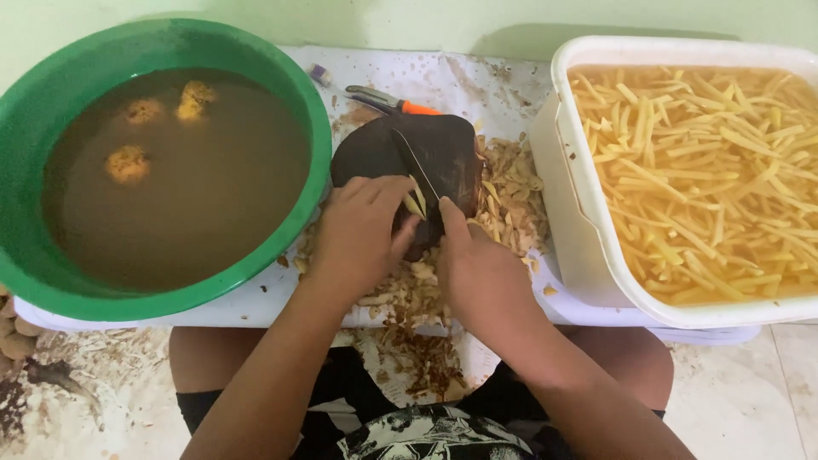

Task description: Cleaning potatoes with a toothbrush in water and cutting them into fries with a knife.

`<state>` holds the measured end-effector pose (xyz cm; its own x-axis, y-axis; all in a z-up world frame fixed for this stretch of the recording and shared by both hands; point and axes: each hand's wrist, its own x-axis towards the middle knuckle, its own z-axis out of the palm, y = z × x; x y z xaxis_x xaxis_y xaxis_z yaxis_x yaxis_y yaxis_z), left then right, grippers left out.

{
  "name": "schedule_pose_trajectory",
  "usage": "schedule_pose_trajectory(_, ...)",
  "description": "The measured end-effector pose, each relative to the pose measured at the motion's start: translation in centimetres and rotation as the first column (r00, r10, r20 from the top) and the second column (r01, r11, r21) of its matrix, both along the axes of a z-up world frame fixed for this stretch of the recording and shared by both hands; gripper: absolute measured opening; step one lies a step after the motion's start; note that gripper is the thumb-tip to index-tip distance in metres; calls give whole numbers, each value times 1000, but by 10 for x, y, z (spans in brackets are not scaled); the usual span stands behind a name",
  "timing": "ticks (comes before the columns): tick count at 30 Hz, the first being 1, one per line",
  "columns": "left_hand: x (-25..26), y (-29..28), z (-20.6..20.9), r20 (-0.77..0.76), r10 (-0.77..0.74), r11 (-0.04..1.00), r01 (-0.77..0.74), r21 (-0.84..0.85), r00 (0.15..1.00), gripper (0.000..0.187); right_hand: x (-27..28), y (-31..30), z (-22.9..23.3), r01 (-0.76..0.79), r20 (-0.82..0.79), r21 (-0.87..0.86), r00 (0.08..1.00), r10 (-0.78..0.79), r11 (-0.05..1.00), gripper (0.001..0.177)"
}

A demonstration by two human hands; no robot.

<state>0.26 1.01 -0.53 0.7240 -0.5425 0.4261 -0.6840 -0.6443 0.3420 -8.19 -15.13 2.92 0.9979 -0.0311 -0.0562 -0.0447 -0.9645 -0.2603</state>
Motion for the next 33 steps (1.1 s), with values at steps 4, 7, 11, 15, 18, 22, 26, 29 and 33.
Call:
schedule_pose_trajectory(4,0,5,1,-86,-13,999,9,-48,996,31,-9,0,2,-23,18,-28,1000,23,999,61)
schedule_pose_trajectory(7,1,3,-6,39,-21,999,23,-46,999,27,-23,-1,5,-1,43,-51,999,3,999,55)
schedule_pose_trajectory(11,-3,1,1,51,-30,989,37,-143,998,28,-42,-2,5,-2,191,-14,982,5,1000,54)
schedule_pose_trajectory(15,-4,0,-2,10,-30,971,31,-238,1000,30,-51,-3,9,-52,213,2,976,51,999,54)
schedule_pose_trajectory(18,-6,-1,1,84,-21,955,45,-294,996,23,-54,-3,4,-54,253,-15,966,56,998,56)
schedule_pose_trajectory(22,-6,-1,-1,77,-14,953,37,-300,997,19,-59,-5,-1,-9,204,-11,979,11,1000,59)
schedule_pose_trajectory(26,-6,0,0,73,-9,962,28,-271,997,20,-63,-7,-6,-40,138,-117,989,56,992,69)
schedule_pose_trajectory(29,-7,1,2,85,-9,961,32,-274,996,18,-65,-7,-10,-73,181,-208,977,112,975,68)
schedule_pose_trajectory(33,-7,1,0,125,-9,953,46,-298,992,16,-63,-7,-11,-106,184,-254,970,155,961,67)
